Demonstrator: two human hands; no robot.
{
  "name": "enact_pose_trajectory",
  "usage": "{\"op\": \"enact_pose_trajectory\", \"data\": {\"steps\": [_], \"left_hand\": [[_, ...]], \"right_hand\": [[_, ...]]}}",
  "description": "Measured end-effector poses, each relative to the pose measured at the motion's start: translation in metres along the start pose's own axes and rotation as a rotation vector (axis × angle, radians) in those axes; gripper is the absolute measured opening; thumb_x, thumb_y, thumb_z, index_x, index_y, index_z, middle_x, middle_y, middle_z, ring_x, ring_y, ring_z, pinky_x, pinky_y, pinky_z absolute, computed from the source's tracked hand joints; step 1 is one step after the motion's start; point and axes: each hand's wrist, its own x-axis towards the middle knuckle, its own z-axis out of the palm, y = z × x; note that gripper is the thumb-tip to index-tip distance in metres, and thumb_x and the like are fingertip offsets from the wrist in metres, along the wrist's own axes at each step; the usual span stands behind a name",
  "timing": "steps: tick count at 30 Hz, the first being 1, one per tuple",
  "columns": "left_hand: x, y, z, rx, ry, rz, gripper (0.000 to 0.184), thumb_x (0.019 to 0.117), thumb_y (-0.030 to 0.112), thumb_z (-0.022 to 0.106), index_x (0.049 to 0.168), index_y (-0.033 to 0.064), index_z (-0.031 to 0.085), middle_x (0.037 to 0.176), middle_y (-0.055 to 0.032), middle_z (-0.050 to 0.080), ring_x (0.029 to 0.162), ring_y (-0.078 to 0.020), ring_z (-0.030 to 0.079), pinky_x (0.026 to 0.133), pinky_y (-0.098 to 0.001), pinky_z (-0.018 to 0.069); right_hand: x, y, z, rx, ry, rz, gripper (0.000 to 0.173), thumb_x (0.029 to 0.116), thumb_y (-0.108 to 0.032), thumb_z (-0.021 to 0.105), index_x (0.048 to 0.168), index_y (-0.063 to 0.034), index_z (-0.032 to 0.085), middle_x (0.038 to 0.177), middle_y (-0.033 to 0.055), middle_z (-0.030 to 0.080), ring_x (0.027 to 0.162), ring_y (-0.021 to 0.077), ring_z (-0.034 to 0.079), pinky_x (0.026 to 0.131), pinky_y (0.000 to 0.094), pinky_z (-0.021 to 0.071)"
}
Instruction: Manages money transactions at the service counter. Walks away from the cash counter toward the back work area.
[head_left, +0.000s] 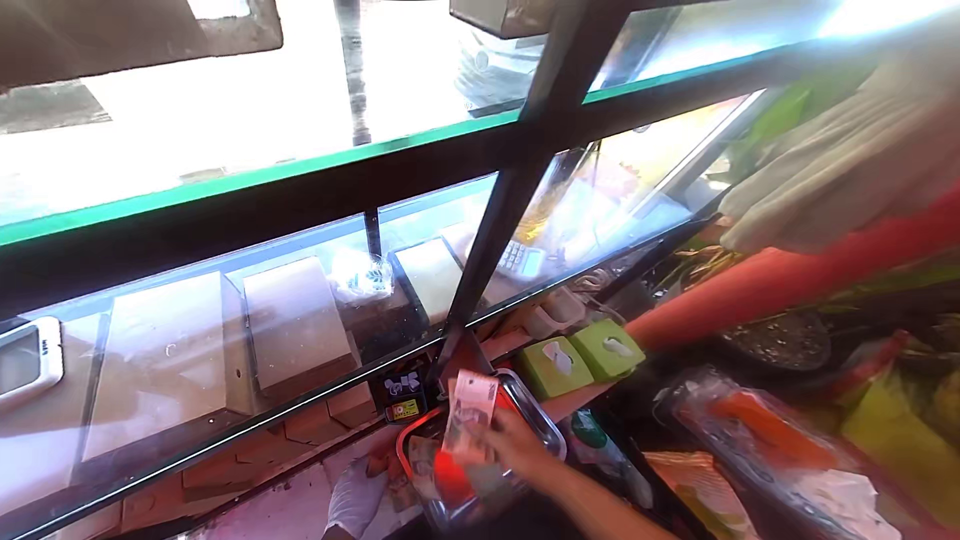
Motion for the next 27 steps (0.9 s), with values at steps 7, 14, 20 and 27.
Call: {"op": "enact_pose_trajectory", "data": {"steps": [7, 14, 20, 27], "left_hand": [[-0.053, -0.011, -0.014, -0.484, 0.131, 0.040, 0.042, 0.0823, 0.044, 0.083, 0.106, 0.0101, 0.074, 0.096, -0.0039, 0.076, 0.089, -0.0176, 0.074, 0.084, -0.0436, 0.0622], [-0.078, 0.012, -0.024, -0.614, 0.194, 0.043, 0.052, 0.0759, 0.043, 0.089, 0.110, 0.0069, 0.072, 0.099, -0.0057, 0.077, 0.093, -0.0175, 0.074, 0.087, -0.0411, 0.0626], [-0.090, 0.058, -0.029, -0.760, 0.148, 0.158, 0.051, 0.0802, 0.036, 0.084, 0.115, 0.0025, 0.069, 0.096, -0.0083, 0.076, 0.088, -0.0177, 0.075, 0.083, -0.0393, 0.0637], [-0.071, 0.130, -0.011, -0.960, 0.151, 0.206, 0.038, 0.0992, 0.028, 0.067, 0.122, -0.0031, 0.064, 0.102, -0.0121, 0.074, 0.095, -0.0168, 0.073, 0.089, -0.0351, 0.0616]], "right_hand": [[0.082, -0.029, -0.060, -0.444, -0.003, 0.110, 0.042, 0.1005, -0.042, 0.066, 0.118, -0.0044, 0.070, 0.098, 0.0113, 0.073, 0.081, 0.0189, 0.071, 0.078, 0.0399, 0.0596], [0.094, -0.034, -0.047, -0.959, 0.241, 0.090, 0.046, 0.0954, -0.045, 0.068, 0.129, -0.0146, 0.063, 0.107, 0.0111, 0.072, 0.099, 0.0304, 0.071, 0.087, 0.0562, 0.0573], [0.064, -0.010, -0.026, -0.985, 0.327, -0.437, 0.045, 0.0949, -0.047, 0.068, 0.125, -0.0134, 0.070, 0.149, 0.0141, 0.049, 0.123, 0.0318, 0.059, 0.097, 0.0499, 0.0557], [0.019, 0.008, 0.015, -0.114, -0.185, -0.134, 0.069, 0.0858, -0.029, 0.082, 0.145, -0.0085, 0.051, 0.132, 0.0075, 0.065, 0.115, 0.0149, 0.066, 0.100, 0.0367, 0.0573]]}}
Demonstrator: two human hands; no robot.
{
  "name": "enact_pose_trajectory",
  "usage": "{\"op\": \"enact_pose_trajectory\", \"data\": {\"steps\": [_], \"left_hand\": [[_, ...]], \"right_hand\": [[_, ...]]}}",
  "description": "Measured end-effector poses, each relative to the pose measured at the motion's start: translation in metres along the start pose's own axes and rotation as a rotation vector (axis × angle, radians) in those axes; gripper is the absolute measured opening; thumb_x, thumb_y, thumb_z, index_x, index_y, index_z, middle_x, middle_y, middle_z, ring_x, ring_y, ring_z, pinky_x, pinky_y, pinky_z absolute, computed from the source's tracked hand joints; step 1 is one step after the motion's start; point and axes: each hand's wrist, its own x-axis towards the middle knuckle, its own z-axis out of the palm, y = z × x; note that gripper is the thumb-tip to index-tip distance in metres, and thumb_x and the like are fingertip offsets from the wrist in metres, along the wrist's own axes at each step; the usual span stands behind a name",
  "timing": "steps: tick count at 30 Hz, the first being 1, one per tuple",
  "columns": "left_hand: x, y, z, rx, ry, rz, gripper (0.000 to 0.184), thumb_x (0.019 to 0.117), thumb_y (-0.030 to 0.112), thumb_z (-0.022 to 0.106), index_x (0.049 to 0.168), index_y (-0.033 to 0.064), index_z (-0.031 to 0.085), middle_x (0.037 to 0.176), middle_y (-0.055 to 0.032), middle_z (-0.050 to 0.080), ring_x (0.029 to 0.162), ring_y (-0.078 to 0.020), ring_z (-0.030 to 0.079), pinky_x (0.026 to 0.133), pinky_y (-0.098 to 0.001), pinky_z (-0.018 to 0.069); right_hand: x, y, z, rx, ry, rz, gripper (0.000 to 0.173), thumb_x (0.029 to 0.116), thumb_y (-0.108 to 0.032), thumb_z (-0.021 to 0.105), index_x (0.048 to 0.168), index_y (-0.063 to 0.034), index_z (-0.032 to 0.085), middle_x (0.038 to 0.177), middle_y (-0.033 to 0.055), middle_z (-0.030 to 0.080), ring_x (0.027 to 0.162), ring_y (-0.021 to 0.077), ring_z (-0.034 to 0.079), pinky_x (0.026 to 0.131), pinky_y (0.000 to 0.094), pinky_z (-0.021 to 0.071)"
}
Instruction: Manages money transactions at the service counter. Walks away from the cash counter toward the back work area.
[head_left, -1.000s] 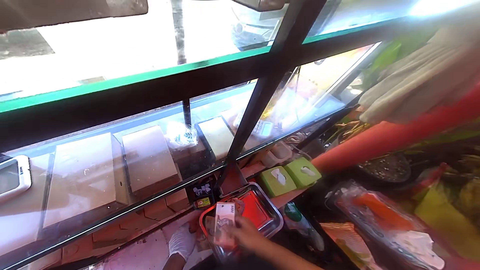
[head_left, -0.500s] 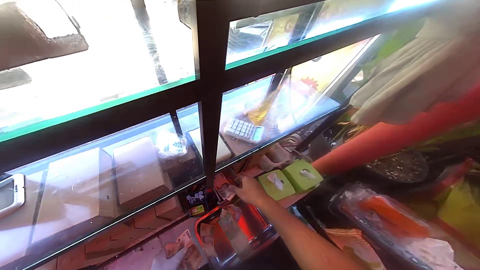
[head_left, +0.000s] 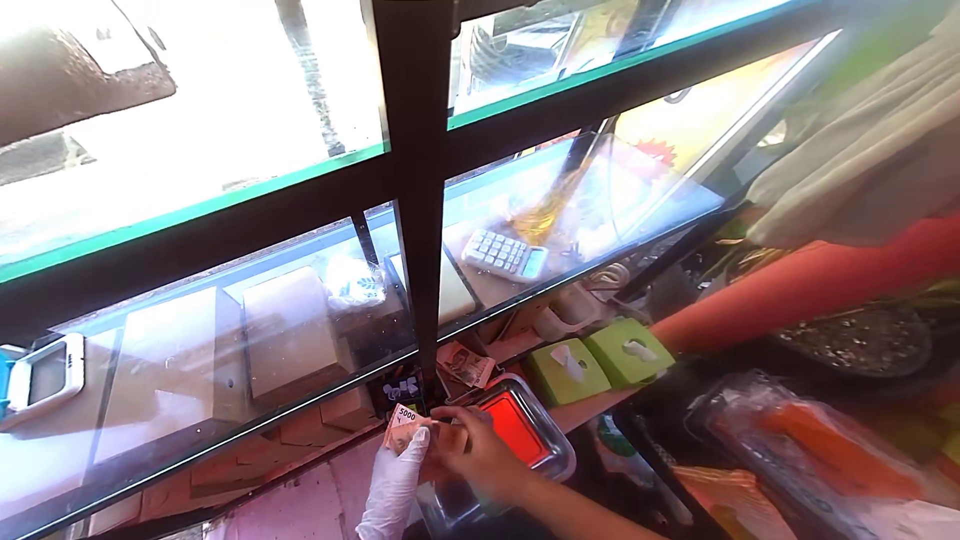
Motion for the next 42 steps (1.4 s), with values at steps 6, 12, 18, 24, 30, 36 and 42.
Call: {"op": "enact_pose_trajectory", "data": {"steps": [6, 12, 18, 24, 30, 36, 42], "left_hand": [[0.006, -0.011, -0.025, 0.644, 0.022, -0.069, 0.038, 0.1004, 0.039, 0.060, 0.117, 0.0057, 0.068, 0.101, -0.0104, 0.071, 0.094, -0.0222, 0.069, 0.088, -0.0451, 0.0558], [0.001, -0.006, -0.033, 1.213, -0.200, -0.455, 0.075, 0.0901, 0.078, 0.050, 0.132, 0.0176, 0.066, 0.135, -0.0113, 0.067, 0.129, -0.0296, 0.061, 0.106, -0.0572, 0.0459], [0.031, -0.061, -0.052, 1.078, -0.306, -0.400, 0.049, 0.0846, 0.062, 0.065, 0.098, 0.0153, 0.073, 0.095, -0.0076, 0.074, 0.093, -0.0263, 0.071, 0.085, -0.0551, 0.0558], [0.013, -0.040, -0.072, 0.830, -0.345, -0.147, 0.034, 0.0894, 0.050, 0.070, 0.100, 0.0176, 0.073, 0.087, -0.0009, 0.072, 0.083, -0.0174, 0.070, 0.080, -0.0464, 0.0586], [0.018, 0.018, 0.004, 0.441, -0.347, -0.014, 0.025, 0.0940, 0.037, 0.069, 0.098, 0.0125, 0.071, 0.085, -0.0013, 0.070, 0.079, -0.0138, 0.069, 0.075, -0.0369, 0.0591], [0.060, 0.031, 0.091, 0.198, -0.115, -0.198, 0.040, 0.1084, 0.039, 0.051, 0.122, 0.0041, 0.067, 0.100, -0.0144, 0.074, 0.079, -0.0228, 0.072, 0.068, -0.0381, 0.0590], [0.031, 0.008, 0.061, 0.482, -0.234, 0.068, 0.040, 0.1021, 0.031, 0.057, 0.135, 0.0078, 0.060, 0.110, -0.0073, 0.072, 0.089, -0.0169, 0.073, 0.079, -0.0382, 0.0631]], "right_hand": [[0.034, -0.008, -0.061, -0.204, 0.454, 0.115, 0.051, 0.0928, -0.022, 0.075, 0.138, -0.0126, 0.053, 0.099, 0.0101, 0.074, 0.087, 0.0233, 0.074, 0.083, 0.0481, 0.0617], [0.058, -0.016, -0.072, -0.472, 0.645, 0.127, 0.041, 0.0949, -0.027, 0.075, 0.128, -0.0114, 0.056, 0.090, 0.0100, 0.072, 0.076, 0.0267, 0.071, 0.072, 0.0529, 0.0595], [0.057, 0.006, -0.076, -0.923, 0.696, -0.259, 0.025, 0.0952, -0.039, 0.069, 0.104, -0.0171, 0.076, 0.125, 0.0029, 0.068, 0.115, 0.0249, 0.063, 0.098, 0.0527, 0.0504], [-0.002, 0.069, -0.061, -0.747, 0.319, 0.100, 0.059, 0.0941, -0.061, 0.061, 0.120, -0.0092, 0.068, 0.109, 0.0088, 0.072, 0.104, 0.0235, 0.069, 0.097, 0.0470, 0.0560], [-0.013, 0.102, -0.018, -0.801, 0.344, 0.265, 0.074, 0.0819, -0.054, 0.071, 0.137, -0.0061, 0.057, 0.128, 0.0137, 0.066, 0.123, 0.0315, 0.061, 0.108, 0.0568, 0.0426], [-0.013, 0.106, -0.033, -0.833, 0.297, 0.269, 0.080, 0.0874, -0.051, 0.071, 0.152, -0.0107, 0.045, 0.131, 0.0090, 0.066, 0.124, 0.0279, 0.060, 0.114, 0.0552, 0.0373], [-0.014, 0.111, -0.033, -0.822, 0.300, 0.262, 0.083, 0.0827, -0.062, 0.072, 0.144, -0.0097, 0.053, 0.138, 0.0120, 0.062, 0.130, 0.0298, 0.057, 0.113, 0.0574, 0.0376]]}}
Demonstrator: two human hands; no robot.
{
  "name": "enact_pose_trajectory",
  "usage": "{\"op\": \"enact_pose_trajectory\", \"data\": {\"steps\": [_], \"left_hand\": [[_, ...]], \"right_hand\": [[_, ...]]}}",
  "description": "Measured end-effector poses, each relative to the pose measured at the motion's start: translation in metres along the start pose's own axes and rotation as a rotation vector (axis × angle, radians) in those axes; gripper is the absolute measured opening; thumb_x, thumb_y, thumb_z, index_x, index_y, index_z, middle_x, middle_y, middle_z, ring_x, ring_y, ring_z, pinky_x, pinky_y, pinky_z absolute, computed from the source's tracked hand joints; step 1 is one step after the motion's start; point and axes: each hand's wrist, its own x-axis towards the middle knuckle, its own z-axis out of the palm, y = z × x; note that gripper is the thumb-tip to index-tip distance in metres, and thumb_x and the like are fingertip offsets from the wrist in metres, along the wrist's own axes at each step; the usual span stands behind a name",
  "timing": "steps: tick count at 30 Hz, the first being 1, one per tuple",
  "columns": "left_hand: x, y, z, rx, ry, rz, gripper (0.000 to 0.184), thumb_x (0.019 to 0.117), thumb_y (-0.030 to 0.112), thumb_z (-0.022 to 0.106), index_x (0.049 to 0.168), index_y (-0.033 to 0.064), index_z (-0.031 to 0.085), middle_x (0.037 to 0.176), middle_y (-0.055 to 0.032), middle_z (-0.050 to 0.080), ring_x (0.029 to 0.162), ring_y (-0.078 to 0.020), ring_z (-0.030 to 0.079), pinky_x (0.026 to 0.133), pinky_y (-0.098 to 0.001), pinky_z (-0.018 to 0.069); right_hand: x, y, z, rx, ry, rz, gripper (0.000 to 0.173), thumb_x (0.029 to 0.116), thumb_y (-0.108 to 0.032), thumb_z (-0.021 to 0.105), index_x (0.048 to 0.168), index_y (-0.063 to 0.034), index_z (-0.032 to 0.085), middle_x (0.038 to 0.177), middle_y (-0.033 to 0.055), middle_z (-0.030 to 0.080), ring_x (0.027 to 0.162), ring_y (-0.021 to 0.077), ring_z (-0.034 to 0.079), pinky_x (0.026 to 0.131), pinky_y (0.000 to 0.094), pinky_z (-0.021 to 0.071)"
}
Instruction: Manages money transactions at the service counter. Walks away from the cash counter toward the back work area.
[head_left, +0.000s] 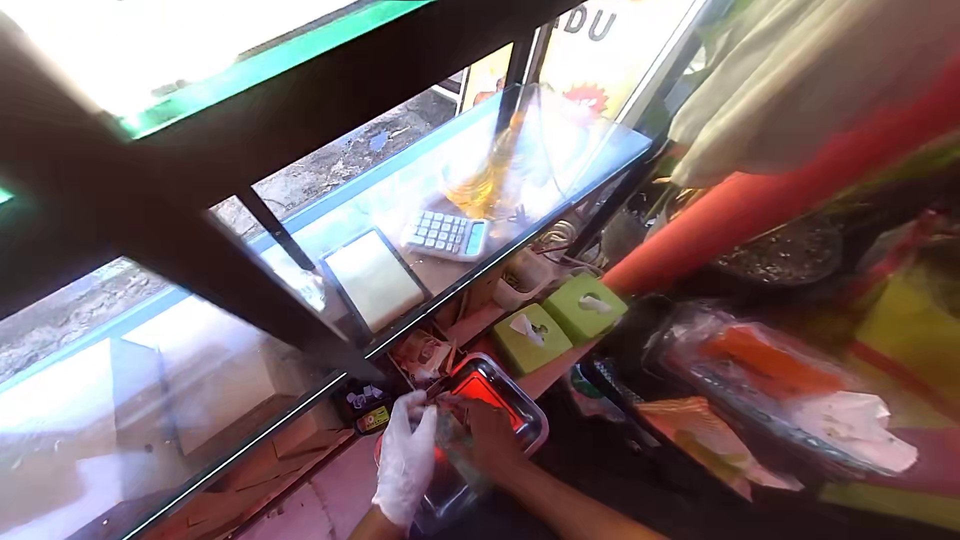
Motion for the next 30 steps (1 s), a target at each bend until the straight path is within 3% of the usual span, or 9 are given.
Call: {"op": "enact_pose_trajectory", "data": {"steps": [2, 5, 7, 9, 15, 17, 20, 26, 30], "left_hand": [[-0.002, -0.032, -0.004, 0.349, -0.063, 0.073, 0.039, 0.1007, 0.036, 0.057, 0.136, 0.0219, 0.064, 0.104, 0.0009, 0.074, 0.090, -0.0122, 0.071, 0.084, -0.0387, 0.0608], [0.012, -0.049, 0.001, 0.817, -0.250, 0.066, 0.056, 0.1025, 0.038, 0.052, 0.157, 0.0356, 0.042, 0.119, -0.0030, 0.073, 0.108, -0.0224, 0.070, 0.098, -0.0507, 0.0547], [0.022, -0.044, 0.006, 0.976, -0.308, 0.022, 0.058, 0.1036, 0.034, 0.050, 0.160, 0.0358, 0.037, 0.133, -0.0057, 0.067, 0.119, -0.0275, 0.067, 0.101, -0.0541, 0.0527], [0.024, -0.042, 0.007, 1.038, -0.276, 0.018, 0.054, 0.1038, 0.029, 0.048, 0.157, 0.0328, 0.042, 0.138, -0.0058, 0.066, 0.122, -0.0288, 0.066, 0.101, -0.0541, 0.0533], [0.014, -0.058, 0.000, 1.112, -0.213, 0.082, 0.060, 0.1042, 0.025, 0.049, 0.161, 0.0380, 0.034, 0.126, -0.0109, 0.070, 0.109, -0.0332, 0.071, 0.090, -0.0552, 0.0576], [0.013, -0.062, -0.002, 1.100, -0.194, 0.086, 0.052, 0.1035, 0.026, 0.050, 0.155, 0.0339, 0.045, 0.128, -0.0088, 0.070, 0.112, -0.0308, 0.070, 0.092, -0.0537, 0.0575], [0.009, -0.073, -0.007, 1.084, -0.152, 0.146, 0.033, 0.1017, 0.028, 0.053, 0.131, 0.0216, 0.066, 0.123, -0.0062, 0.071, 0.110, -0.0261, 0.071, 0.091, -0.0495, 0.0582], [-0.021, -0.017, -0.031, 0.936, -0.260, 0.160, 0.030, 0.1032, 0.034, 0.055, 0.122, 0.0163, 0.071, 0.136, -0.0137, 0.063, 0.129, -0.0310, 0.059, 0.109, -0.0481, 0.0473], [-0.026, -0.022, -0.040, 0.639, -0.158, 0.396, 0.021, 0.0966, 0.034, 0.067, 0.109, 0.0173, 0.074, 0.110, -0.0001, 0.073, 0.105, -0.0126, 0.068, 0.094, -0.0360, 0.0574]], "right_hand": [[0.000, 0.004, 0.001, -0.017, -0.031, -0.005, 0.076, 0.0854, -0.061, 0.071, 0.140, -0.0101, 0.056, 0.138, 0.0153, 0.060, 0.132, 0.0332, 0.054, 0.114, 0.0582, 0.0369], [0.004, 0.004, -0.002, -0.032, -0.105, -0.013, 0.066, 0.0893, -0.054, 0.069, 0.137, -0.0100, 0.061, 0.141, 0.0183, 0.057, 0.135, 0.0354, 0.051, 0.116, 0.0577, 0.0339], [0.007, 0.003, -0.003, -0.025, -0.130, -0.023, 0.059, 0.0902, -0.050, 0.069, 0.134, -0.0101, 0.064, 0.139, 0.0167, 0.058, 0.134, 0.0334, 0.051, 0.116, 0.0548, 0.0340], [0.009, 0.004, -0.006, -0.012, -0.172, -0.040, 0.055, 0.0928, -0.048, 0.067, 0.132, -0.0098, 0.065, 0.139, 0.0155, 0.059, 0.136, 0.0326, 0.050, 0.119, 0.0530, 0.0331], [0.008, 0.013, -0.017, 0.064, -0.276, -0.155, 0.045, 0.0963, -0.029, 0.065, 0.138, -0.0118, 0.060, 0.128, 0.0130, 0.068, 0.122, 0.0304, 0.064, 0.109, 0.0533, 0.0478], [0.006, 0.017, -0.027, 0.071, -0.310, -0.194, 0.044, 0.0971, -0.029, 0.065, 0.138, -0.0121, 0.060, 0.128, 0.0137, 0.068, 0.123, 0.0310, 0.063, 0.109, 0.0532, 0.0474], [0.004, 0.027, -0.043, 0.079, -0.356, -0.219, 0.039, 0.0948, -0.027, 0.069, 0.132, -0.0156, 0.065, 0.126, 0.0119, 0.068, 0.124, 0.0317, 0.060, 0.108, 0.0530, 0.0475], [0.006, 0.048, -0.068, 0.126, -0.289, -0.220, 0.030, 0.0854, -0.011, 0.071, 0.115, -0.0149, 0.075, 0.117, 0.0099, 0.072, 0.118, 0.0297, 0.064, 0.107, 0.0541, 0.0477], [0.002, 0.059, -0.079, 0.309, -0.215, -0.129, 0.027, 0.0878, -0.014, 0.072, 0.114, -0.0152, 0.075, 0.114, 0.0062, 0.072, 0.106, 0.0190, 0.068, 0.097, 0.0440, 0.0560]]}}
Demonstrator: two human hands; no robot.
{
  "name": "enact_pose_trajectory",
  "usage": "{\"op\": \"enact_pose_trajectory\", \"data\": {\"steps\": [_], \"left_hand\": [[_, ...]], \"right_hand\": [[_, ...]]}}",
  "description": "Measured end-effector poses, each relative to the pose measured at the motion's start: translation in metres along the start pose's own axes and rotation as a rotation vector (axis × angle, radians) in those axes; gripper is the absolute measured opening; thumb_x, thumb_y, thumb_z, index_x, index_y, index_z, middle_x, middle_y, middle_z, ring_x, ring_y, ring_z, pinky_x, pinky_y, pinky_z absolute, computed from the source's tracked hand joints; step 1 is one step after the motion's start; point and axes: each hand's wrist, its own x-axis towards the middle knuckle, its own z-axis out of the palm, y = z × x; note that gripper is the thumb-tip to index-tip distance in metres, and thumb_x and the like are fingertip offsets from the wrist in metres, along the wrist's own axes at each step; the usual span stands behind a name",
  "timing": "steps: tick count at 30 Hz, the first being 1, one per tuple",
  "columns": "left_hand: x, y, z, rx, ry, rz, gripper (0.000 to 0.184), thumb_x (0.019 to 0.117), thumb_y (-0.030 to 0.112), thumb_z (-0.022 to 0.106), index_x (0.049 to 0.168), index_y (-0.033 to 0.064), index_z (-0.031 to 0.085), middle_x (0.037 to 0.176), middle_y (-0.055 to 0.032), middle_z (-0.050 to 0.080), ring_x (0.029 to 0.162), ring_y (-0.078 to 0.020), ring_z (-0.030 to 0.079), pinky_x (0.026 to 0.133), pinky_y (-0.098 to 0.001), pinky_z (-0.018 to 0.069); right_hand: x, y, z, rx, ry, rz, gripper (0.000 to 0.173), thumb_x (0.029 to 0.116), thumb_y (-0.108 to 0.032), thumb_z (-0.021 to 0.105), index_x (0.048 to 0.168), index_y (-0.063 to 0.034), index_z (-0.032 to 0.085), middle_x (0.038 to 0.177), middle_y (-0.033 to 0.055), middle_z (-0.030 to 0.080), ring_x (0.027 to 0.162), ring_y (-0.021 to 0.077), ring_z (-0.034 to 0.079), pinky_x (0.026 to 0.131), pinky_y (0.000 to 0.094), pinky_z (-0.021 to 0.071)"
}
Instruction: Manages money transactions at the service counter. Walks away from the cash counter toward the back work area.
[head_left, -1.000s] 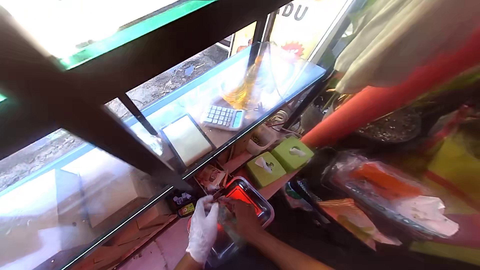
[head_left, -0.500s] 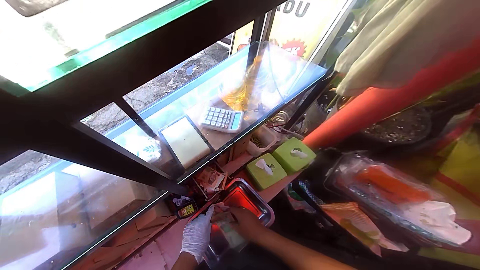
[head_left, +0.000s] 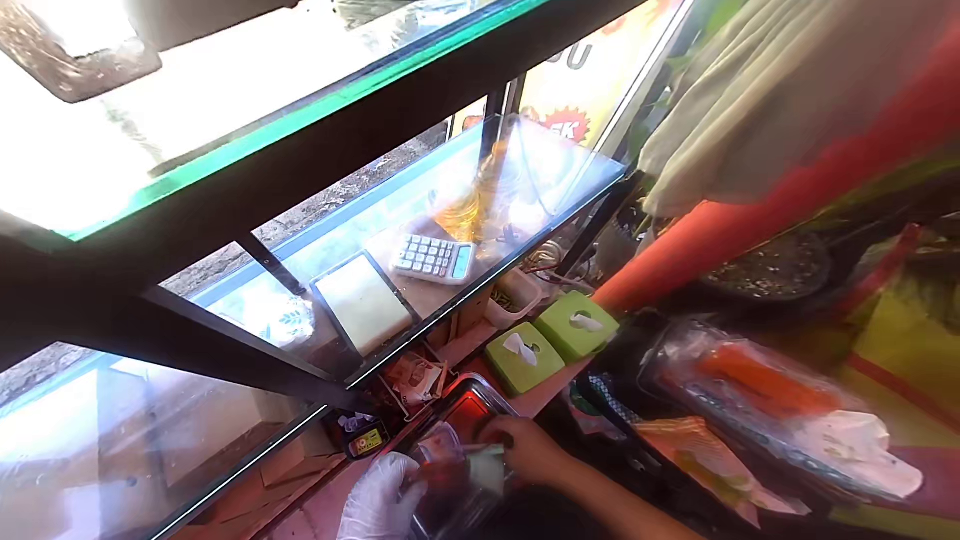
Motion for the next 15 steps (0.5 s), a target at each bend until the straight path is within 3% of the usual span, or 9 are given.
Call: {"op": "enact_pose_trajectory", "data": {"steps": [2, 4, 9, 11, 15], "left_hand": [[0.012, 0.009, -0.006, -0.121, 0.035, -0.060, 0.020, 0.0969, 0.033, 0.066, 0.111, 0.0201, 0.073, 0.102, 0.0053, 0.074, 0.096, -0.0070, 0.071, 0.089, -0.0360, 0.0602], [0.035, 0.023, -0.012, -0.188, 0.090, -0.143, 0.025, 0.0986, 0.034, 0.063, 0.115, 0.0178, 0.071, 0.101, 0.0027, 0.075, 0.097, -0.0088, 0.071, 0.090, -0.0378, 0.0600], [0.100, 0.050, -0.008, -0.214, 0.126, -0.411, 0.038, 0.1001, 0.030, 0.063, 0.134, 0.0116, 0.061, 0.110, -0.0082, 0.073, 0.104, -0.0207, 0.071, 0.096, -0.0462, 0.0564], [0.110, 0.059, 0.001, -0.246, 0.165, -0.487, 0.045, 0.0991, 0.025, 0.065, 0.141, 0.0104, 0.056, 0.110, -0.0091, 0.073, 0.105, -0.0219, 0.070, 0.096, -0.0461, 0.0561], [0.117, 0.054, 0.010, -0.425, 0.288, -0.617, 0.057, 0.0995, 0.017, 0.065, 0.151, 0.0036, 0.045, 0.124, -0.0180, 0.068, 0.115, -0.0294, 0.066, 0.101, -0.0496, 0.0532]], "right_hand": [[-0.005, -0.005, -0.005, 0.082, 0.017, 0.056, 0.025, 0.0946, -0.026, 0.071, 0.115, -0.0103, 0.073, 0.109, 0.0071, 0.073, 0.099, 0.0168, 0.070, 0.094, 0.0400, 0.0570], [-0.008, -0.008, -0.008, 0.147, 0.060, 0.098, 0.030, 0.0962, -0.032, 0.069, 0.111, -0.0064, 0.072, 0.100, 0.0076, 0.073, 0.094, 0.0162, 0.070, 0.091, 0.0384, 0.0567], [-0.010, -0.002, -0.005, 0.257, 0.148, 0.079, 0.027, 0.0967, -0.031, 0.069, 0.113, -0.0088, 0.073, 0.101, 0.0030, 0.074, 0.093, 0.0098, 0.071, 0.089, 0.0321, 0.0584], [-0.011, -0.002, -0.007, 0.265, 0.140, 0.067, 0.028, 0.0965, -0.030, 0.068, 0.112, -0.0081, 0.072, 0.099, 0.0035, 0.074, 0.090, 0.0099, 0.070, 0.087, 0.0318, 0.0583], [-0.015, 0.002, -0.007, 0.272, 0.095, 0.045, 0.029, 0.0965, -0.032, 0.068, 0.111, -0.0076, 0.072, 0.097, 0.0043, 0.073, 0.089, 0.0109, 0.070, 0.086, 0.0324, 0.0582]]}}
